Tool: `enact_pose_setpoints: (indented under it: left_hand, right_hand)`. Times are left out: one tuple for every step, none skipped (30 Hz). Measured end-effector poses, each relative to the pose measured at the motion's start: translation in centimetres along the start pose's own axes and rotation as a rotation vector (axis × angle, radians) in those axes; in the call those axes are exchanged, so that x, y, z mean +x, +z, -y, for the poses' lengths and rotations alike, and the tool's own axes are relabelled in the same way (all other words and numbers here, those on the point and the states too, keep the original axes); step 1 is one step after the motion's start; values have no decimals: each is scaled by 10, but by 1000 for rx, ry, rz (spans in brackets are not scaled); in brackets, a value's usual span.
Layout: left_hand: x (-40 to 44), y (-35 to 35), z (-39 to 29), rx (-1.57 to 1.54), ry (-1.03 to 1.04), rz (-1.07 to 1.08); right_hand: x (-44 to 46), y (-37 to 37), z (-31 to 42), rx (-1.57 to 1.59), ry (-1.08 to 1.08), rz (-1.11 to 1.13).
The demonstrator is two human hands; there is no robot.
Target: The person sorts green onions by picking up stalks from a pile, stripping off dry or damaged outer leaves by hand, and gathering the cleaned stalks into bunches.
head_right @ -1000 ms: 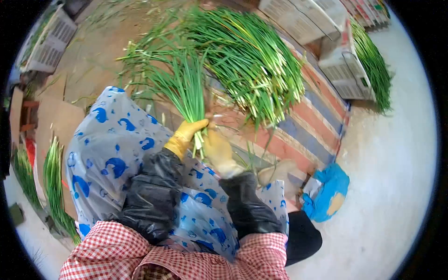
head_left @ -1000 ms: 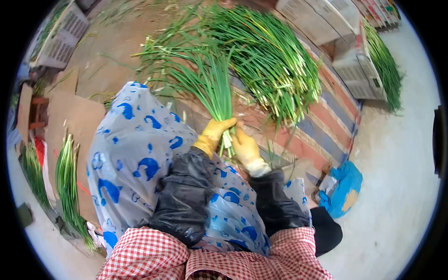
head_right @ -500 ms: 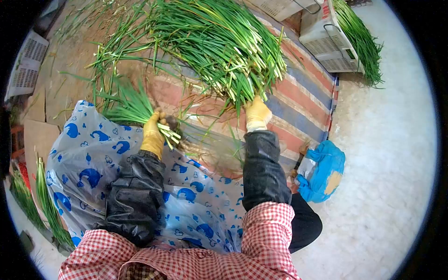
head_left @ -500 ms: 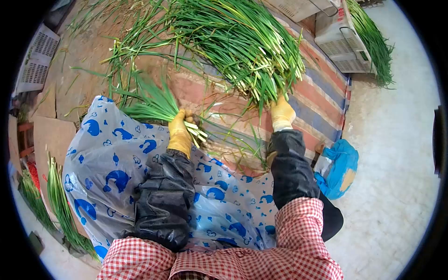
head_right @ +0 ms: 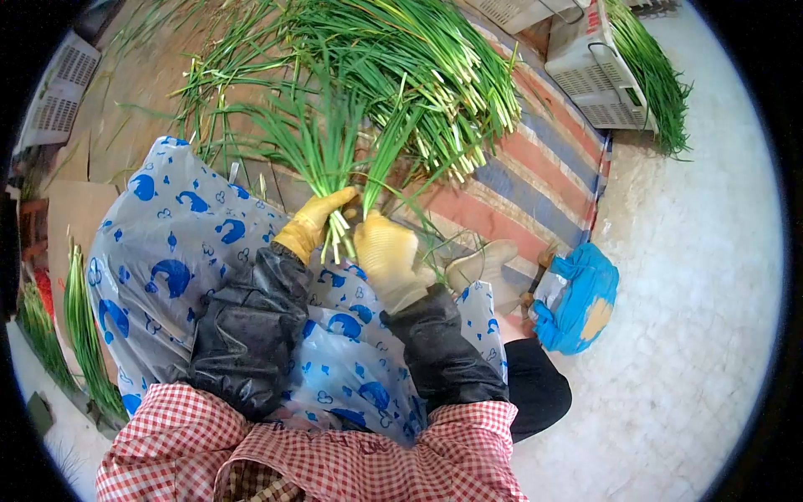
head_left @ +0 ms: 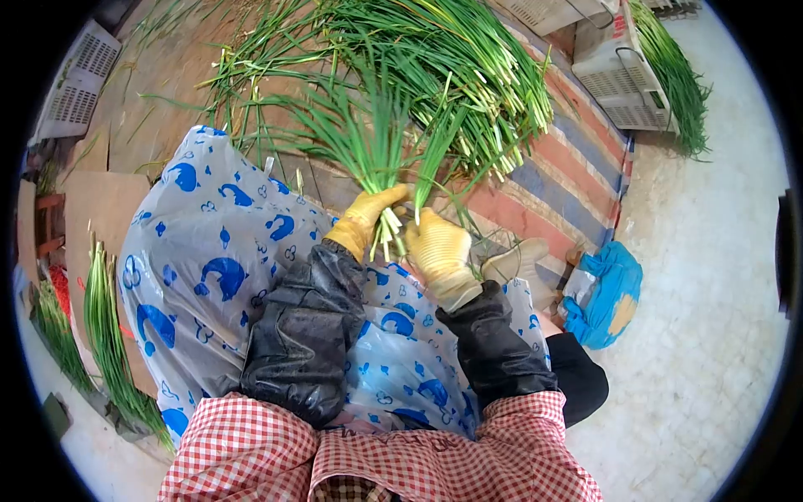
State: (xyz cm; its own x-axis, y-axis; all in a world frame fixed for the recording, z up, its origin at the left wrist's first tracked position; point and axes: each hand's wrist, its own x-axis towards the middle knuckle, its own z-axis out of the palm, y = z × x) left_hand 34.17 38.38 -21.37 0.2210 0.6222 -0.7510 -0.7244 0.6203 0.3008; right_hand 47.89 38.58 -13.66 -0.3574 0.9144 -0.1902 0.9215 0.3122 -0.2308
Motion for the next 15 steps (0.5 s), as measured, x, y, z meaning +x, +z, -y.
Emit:
enact_pose_setpoints:
  left_hand:
    - [-2,3,0,9,35,79]
    - [-4,6,0,18,69,160]
    - [-13,12,-5,-7,17,164]
    - [-10,10,-4,-9,15,165]
    - [-2,6,-4,-33,20,149]
    - [2,3,-4,-57,26,134]
    - [-7,7,-11,-97,-5,121]
    - [5,-7,-13,-17,8,162]
    - [6,-11,-17,3,19,152]
    - [7,-12,-19,22,31,144]
    - [4,-10,-18,24,35,146]
    - [-1,-7,-17,-45,18,165]
    - [-2,-5,-16,-111,1,184]
    - [-2,-5,-14,-134,-46,236]
    - [1,-7,-10,-114,-43,271]
  right_hand:
    - [-5,3,5,2,0,3]
    - [-9,5,9,-20,-49,23]
    - [-13,5,10,-43,-98,43]
    - [-18,5,10,-45,-97,44]
    - [-23,4,8,-1,-129,62]
    - [-28,3,4,44,-162,78]
    - [-36,13,-13,38,-214,176]
    - [-47,28,-32,38,-216,175]
    - [-60,43,-52,-102,-221,203]
    - [-72,47,-66,-242,-224,230]
    - [-84,29,-72,-250,-132,358]
    - [-83,14,-74,-251,-86,416]
    - [-83,0,-76,-254,-39,473]
    - [-74,-6,-79,-275,34,576]
    - [-64,-20,-69,-210,97,611]
